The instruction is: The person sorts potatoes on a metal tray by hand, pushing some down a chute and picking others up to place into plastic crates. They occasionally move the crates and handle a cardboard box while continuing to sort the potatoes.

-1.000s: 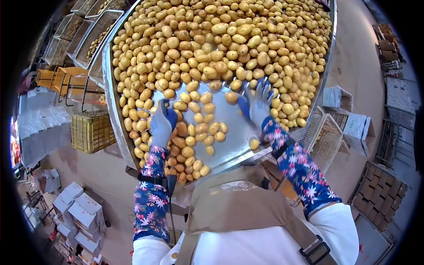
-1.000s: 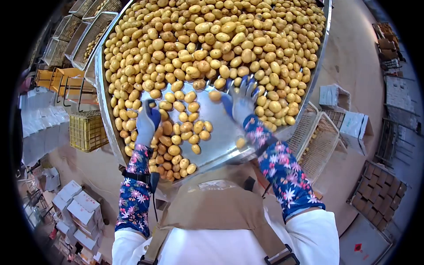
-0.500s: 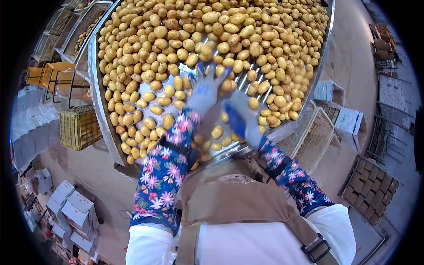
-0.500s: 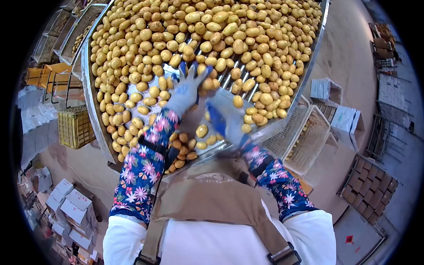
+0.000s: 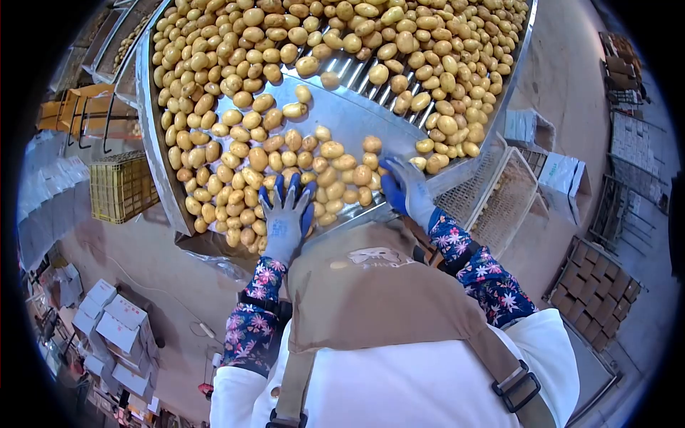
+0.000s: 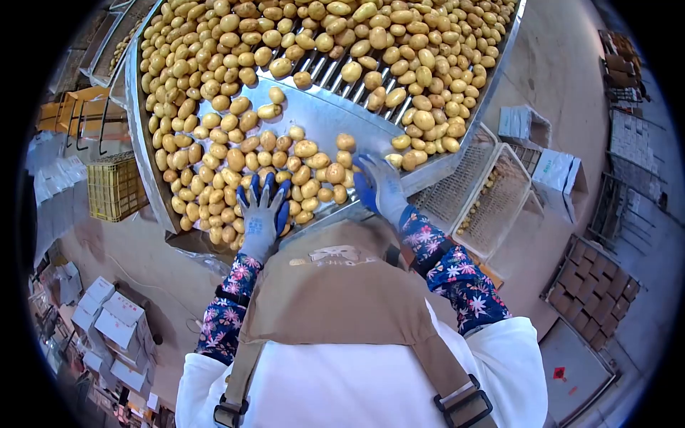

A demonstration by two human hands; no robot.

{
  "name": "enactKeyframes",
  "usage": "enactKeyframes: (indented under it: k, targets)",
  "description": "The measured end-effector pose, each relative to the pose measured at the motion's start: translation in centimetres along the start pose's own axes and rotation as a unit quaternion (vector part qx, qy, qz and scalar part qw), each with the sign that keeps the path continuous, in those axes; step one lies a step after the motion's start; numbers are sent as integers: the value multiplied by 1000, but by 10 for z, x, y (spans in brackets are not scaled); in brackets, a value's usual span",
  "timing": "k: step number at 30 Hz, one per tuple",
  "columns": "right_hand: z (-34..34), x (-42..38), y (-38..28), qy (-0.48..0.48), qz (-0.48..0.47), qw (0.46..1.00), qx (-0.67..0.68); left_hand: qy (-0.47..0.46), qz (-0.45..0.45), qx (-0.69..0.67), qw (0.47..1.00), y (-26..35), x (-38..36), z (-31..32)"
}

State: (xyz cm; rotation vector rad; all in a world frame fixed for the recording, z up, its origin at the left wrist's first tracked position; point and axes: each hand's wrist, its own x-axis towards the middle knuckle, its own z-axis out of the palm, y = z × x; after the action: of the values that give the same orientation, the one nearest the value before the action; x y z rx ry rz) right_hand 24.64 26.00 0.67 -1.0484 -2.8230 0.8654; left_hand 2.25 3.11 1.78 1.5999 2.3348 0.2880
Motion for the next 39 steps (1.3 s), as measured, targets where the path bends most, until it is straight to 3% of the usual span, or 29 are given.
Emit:
enactKeyframes:
  k: [1,4,5,6,8,14,16,17,18,19,20,21,22,26,28,29,33,35,36,38,39]
  targets:
    - [-4,6,-6,21,38,994,97,-11,-7,10,1000,2,1,1]
    - [-34,36,-41,33,59,991,117,-33,8,41,999,-4,6,9]
    - [-32,47,-45,-43,81,995,44,-61,9,56,997,-6,9,10]
    - [-12,51,-36,-71,59,996,6,-61,12,59,996,-7,10,10]
    - [-26,68,-71,-146,116,981,-60,-42,22,49,998,-6,12,10]
    - [2,88,-52,-81,53,991,90,-27,16,71,997,-6,9,15]
    - [0,82,-55,-61,21,988,140,-63,-13,60,996,-4,7,16]
    - [1,73,-57,-54,65,951,297,-3,8,46,999,-4,3,16]
    - [1,62,-60,-47,107,887,446,1,9,45,999,-6,2,18]
    - [-13,47,-66,-98,193,707,673,-28,1,49,998,-9,1,22]
    - [-18,19,-78,-48,59,829,554,-57,-4,54,997,-11,1,24]
    - [-25,15,-73,-141,137,694,692,-56,0,79,995,-10,1,24]
    - [-32,12,-67,-226,207,524,795,-55,6,78,995,-9,1,24]
    - [-39,-14,-87,-212,272,473,811,-15,13,67,998,-8,3,26]
    - [-43,-21,-96,-272,252,314,874,-84,-10,91,992,-1,9,8]
    - [-46,-23,-102,-241,291,381,844,-2,18,71,997,4,9,-2]
    - [-49,-30,-110,-276,239,386,847,-11,36,81,996,2,45,-10]
    - [-58,-37,-125,-186,192,544,795,-1,33,80,996,0,57,-5]
    - [-56,-42,-128,-183,187,546,796,6,32,76,997,0,62,-4]
    - [-54,-46,-131,-59,-90,784,612,46,48,73,995,-6,63,-4]
    - [-70,-46,-135,-156,49,661,732,16,38,24,999,-8,64,-7]
